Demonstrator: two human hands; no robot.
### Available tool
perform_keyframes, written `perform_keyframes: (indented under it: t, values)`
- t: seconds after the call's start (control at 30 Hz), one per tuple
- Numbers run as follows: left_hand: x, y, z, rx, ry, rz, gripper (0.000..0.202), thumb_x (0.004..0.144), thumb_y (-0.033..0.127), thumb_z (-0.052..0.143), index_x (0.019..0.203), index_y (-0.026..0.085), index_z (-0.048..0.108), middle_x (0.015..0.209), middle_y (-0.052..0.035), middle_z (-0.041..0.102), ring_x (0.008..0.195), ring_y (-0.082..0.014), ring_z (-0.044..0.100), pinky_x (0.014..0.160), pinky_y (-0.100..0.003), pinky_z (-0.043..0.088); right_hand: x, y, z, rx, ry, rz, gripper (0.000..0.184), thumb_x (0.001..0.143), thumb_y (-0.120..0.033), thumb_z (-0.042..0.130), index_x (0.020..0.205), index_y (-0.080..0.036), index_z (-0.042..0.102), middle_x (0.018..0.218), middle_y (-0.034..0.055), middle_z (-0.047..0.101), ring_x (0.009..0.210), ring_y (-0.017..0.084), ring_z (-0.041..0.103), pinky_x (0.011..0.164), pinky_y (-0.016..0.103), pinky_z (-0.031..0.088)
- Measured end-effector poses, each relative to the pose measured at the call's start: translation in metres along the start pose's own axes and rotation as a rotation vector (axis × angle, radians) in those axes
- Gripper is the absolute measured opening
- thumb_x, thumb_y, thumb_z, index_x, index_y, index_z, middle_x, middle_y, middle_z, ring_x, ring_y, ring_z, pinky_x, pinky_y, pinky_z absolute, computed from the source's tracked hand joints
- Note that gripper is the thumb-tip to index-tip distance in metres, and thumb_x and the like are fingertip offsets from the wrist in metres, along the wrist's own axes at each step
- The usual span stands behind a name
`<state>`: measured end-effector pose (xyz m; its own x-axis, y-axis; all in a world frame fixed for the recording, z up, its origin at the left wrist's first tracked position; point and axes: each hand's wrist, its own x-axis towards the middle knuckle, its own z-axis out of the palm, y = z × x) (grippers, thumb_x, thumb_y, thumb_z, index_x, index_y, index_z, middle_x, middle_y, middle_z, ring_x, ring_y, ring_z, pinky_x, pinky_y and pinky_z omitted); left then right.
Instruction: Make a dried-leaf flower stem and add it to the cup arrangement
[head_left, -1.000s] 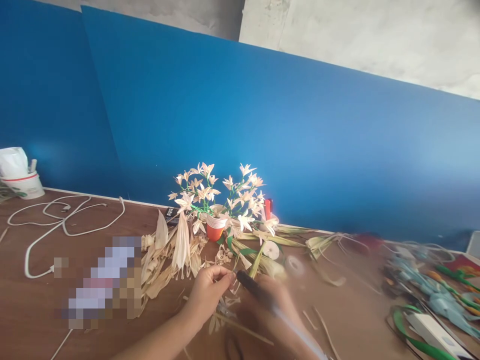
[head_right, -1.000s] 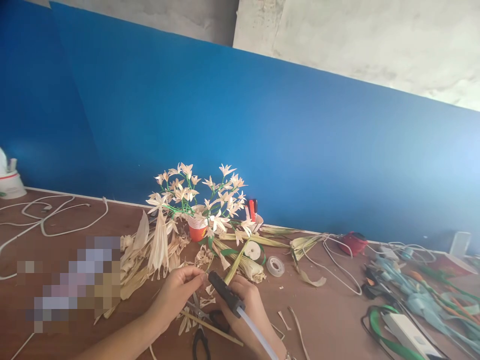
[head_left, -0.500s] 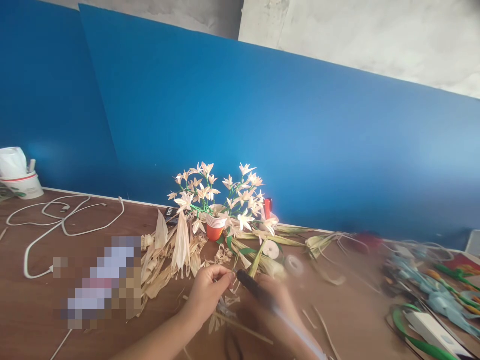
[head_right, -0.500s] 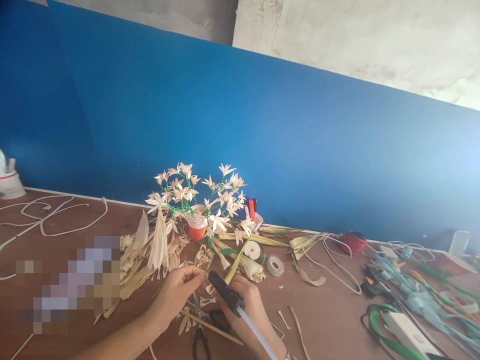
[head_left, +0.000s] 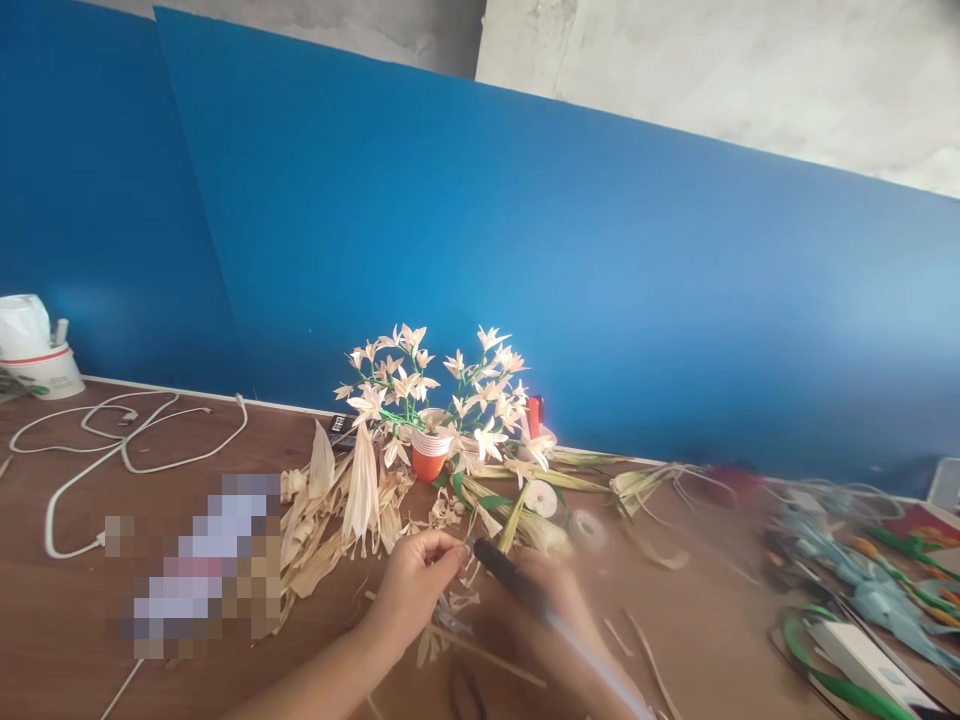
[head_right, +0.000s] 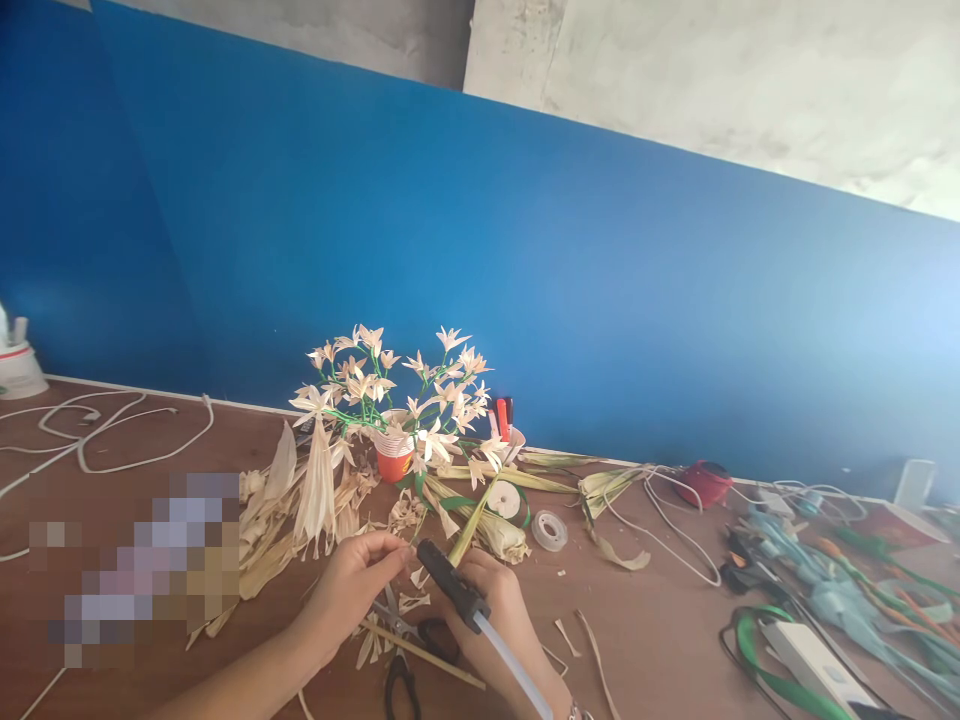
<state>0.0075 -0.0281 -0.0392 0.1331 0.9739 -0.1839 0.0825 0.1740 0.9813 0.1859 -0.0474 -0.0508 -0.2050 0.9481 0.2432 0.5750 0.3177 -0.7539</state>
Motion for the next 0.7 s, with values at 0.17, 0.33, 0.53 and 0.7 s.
perform_keyframes:
  t: [0.17, 0.33, 0.53, 0.7]
  values:
    - [0.0001, -0.0001, -0.0004, 0.024, 0.002, 0.027, 0.029, 0.071, 0.043, 0.055, 0.061, 0.017, 0.064, 0.058, -0.0008, 0.060, 0.057, -0.0160, 0.050, 0.057, -0.026, 0.037, -0.0003, 0.0021, 0.0006, -0.035, 0.005, 0.004, 0.032, 0.079, -0.042, 0.062, 0.064, -0.015, 0.064, 0.064, 0.0021, 0.057, 0.054, 0.013, 0.051, 0.052, 0.024, 0.041]
    - [0.0001, -0.0014, -0.0008, 0.039, 0.006, 0.036, 0.029, 0.071, 0.043, 0.054, 0.059, 0.018, 0.063, 0.055, 0.0006, 0.058, 0.053, -0.0149, 0.048, 0.054, -0.025, 0.035, 0.0003, 0.0018, -0.0008, -0.066, -0.006, -0.040, 0.033, 0.077, -0.044, 0.065, 0.061, -0.015, 0.064, 0.063, 0.0019, 0.056, 0.053, 0.013, 0.050, 0.051, 0.024, 0.041]
    - [0.0026, -0.0049, -0.0013, 0.055, 0.007, 0.052, 0.028, 0.071, 0.041, 0.053, 0.057, 0.018, 0.060, 0.051, 0.0020, 0.053, 0.049, -0.0138, 0.044, 0.051, -0.025, 0.033, 0.0004, 0.0049, 0.0000, -0.079, -0.012, -0.045, 0.031, 0.077, -0.042, 0.065, 0.061, -0.015, 0.063, 0.064, 0.0028, 0.057, 0.054, 0.014, 0.053, 0.050, 0.023, 0.040]
    - [0.0023, -0.0070, -0.0016, 0.104, 0.027, 0.099, 0.026, 0.073, 0.039, 0.052, 0.057, 0.019, 0.059, 0.054, 0.0016, 0.053, 0.052, -0.0153, 0.047, 0.053, -0.025, 0.034, 0.0003, 0.0044, 0.0001, -0.085, -0.011, -0.064, 0.032, 0.076, -0.043, 0.065, 0.060, -0.015, 0.062, 0.061, 0.0015, 0.054, 0.051, 0.012, 0.049, 0.049, 0.023, 0.039]
